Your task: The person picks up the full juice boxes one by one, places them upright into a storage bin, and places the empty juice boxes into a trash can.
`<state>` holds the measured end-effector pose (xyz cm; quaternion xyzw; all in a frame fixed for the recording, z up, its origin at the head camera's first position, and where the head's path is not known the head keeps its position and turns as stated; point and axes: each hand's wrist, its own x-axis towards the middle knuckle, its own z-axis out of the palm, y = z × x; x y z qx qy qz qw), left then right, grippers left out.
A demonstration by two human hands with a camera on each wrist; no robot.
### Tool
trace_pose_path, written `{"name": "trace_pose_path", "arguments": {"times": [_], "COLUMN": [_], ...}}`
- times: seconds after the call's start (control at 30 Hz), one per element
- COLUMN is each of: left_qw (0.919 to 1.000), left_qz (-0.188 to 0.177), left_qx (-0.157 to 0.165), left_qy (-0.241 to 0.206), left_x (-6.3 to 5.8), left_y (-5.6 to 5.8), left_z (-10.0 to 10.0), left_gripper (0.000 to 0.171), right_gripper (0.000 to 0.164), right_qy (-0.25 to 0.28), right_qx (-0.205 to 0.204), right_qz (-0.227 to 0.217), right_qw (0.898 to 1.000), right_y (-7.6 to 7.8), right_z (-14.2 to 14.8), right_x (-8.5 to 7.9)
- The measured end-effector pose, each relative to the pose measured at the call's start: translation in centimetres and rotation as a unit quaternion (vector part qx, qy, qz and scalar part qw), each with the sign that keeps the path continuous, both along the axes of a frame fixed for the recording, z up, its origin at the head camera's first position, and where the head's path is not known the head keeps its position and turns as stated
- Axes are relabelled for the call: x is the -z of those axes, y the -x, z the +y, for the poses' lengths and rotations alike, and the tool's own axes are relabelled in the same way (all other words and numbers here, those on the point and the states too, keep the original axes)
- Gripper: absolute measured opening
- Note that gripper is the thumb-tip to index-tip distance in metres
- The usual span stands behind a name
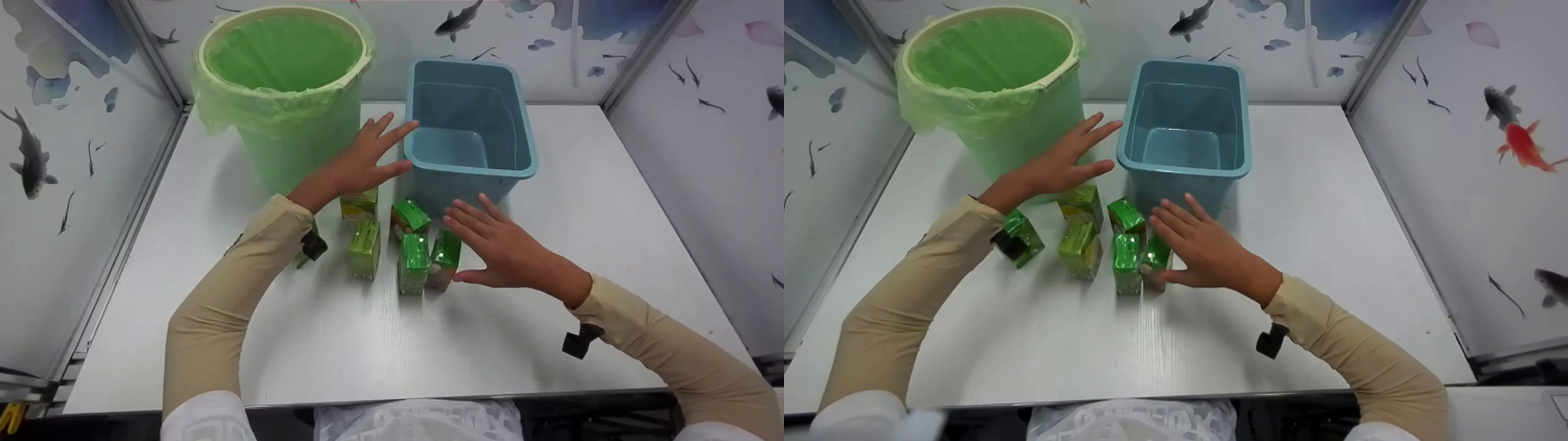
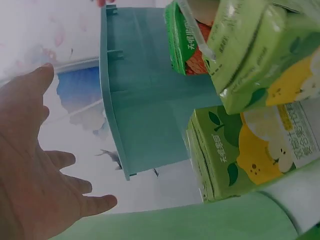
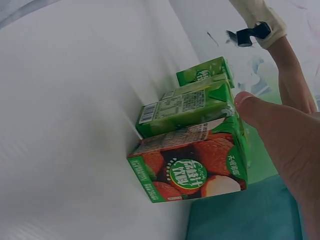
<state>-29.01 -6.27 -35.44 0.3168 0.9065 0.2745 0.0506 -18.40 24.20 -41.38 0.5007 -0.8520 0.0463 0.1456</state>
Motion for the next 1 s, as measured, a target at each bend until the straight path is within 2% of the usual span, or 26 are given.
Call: {"name": "trace_pose_path", "arguments": {"times": [0.07, 0.27, 0.37, 0.43, 0.5, 0.57, 0.7, 0.8, 0.87, 0.9, 1.0], "left_qw": [0.9991, 0.9933, 0.9868, 0.9781, 0.9638, 0.9442, 0.8944, 0.8606, 0.8465, 0.8423, 0.8373], "left_qz": [-0.029, -0.066, -0.096, -0.135, -0.188, -0.242, -0.336, -0.378, -0.392, -0.396, -0.400], "left_qx": [-0.008, -0.011, -0.015, -0.028, -0.045, -0.064, -0.095, -0.110, -0.115, -0.115, -0.116], "left_qy": [-0.030, -0.094, -0.130, -0.157, -0.184, -0.214, -0.280, -0.324, -0.341, -0.347, -0.355], "left_x": [0.3, 1.2, 1.6, 2.0, 2.3, 2.9, 3.7, 4.1, 4.1, 4.1, 3.9], "left_y": [0.6, 2.3, 3.2, 3.7, 4.1, 4.3, 4.8, 5.1, 5.2, 5.3, 5.4], "left_z": [0.4, 1.4, 1.9, 2.2, 2.6, 3.0, 3.9, 4.4, 4.6, 4.7, 4.8], "left_gripper": [0.071, 0.073, 0.074, 0.076, 0.078, 0.079, 0.079, 0.078, 0.078, 0.078, 0.078], "right_gripper": [0.097, 0.088, 0.083, 0.080, 0.080, 0.081, 0.082, 0.080, 0.080, 0.080, 0.080], "right_qy": [0.000, 0.002, 0.000, 0.001, 0.004, 0.007, 0.007, 0.006, 0.010, 0.013, 0.022], "right_qx": [0.003, 0.015, 0.016, 0.016, 0.017, 0.019, 0.027, 0.032, 0.034, 0.034, 0.032], "right_qz": [-0.009, -0.030, -0.037, -0.042, -0.046, -0.045, -0.048, -0.057, -0.063, -0.065, -0.070], "right_qw": [1.000, 0.999, 0.999, 0.999, 0.999, 0.999, 0.998, 0.998, 0.997, 0.997, 0.997], "right_y": [-0.1, -0.4, -0.4, -0.5, -0.5, -0.5, -0.4, -0.3, -0.2, -0.1, 0.1], "right_z": [-0.1, -0.4, -0.6, -0.7, -0.8, -0.8, -0.8, -0.6, -0.6, -0.6, -0.6], "right_x": [0.5, 1.1, 1.2, 1.4, 1.5, 1.8, 2.5, 2.9, 3.0, 3.0, 2.9]}}
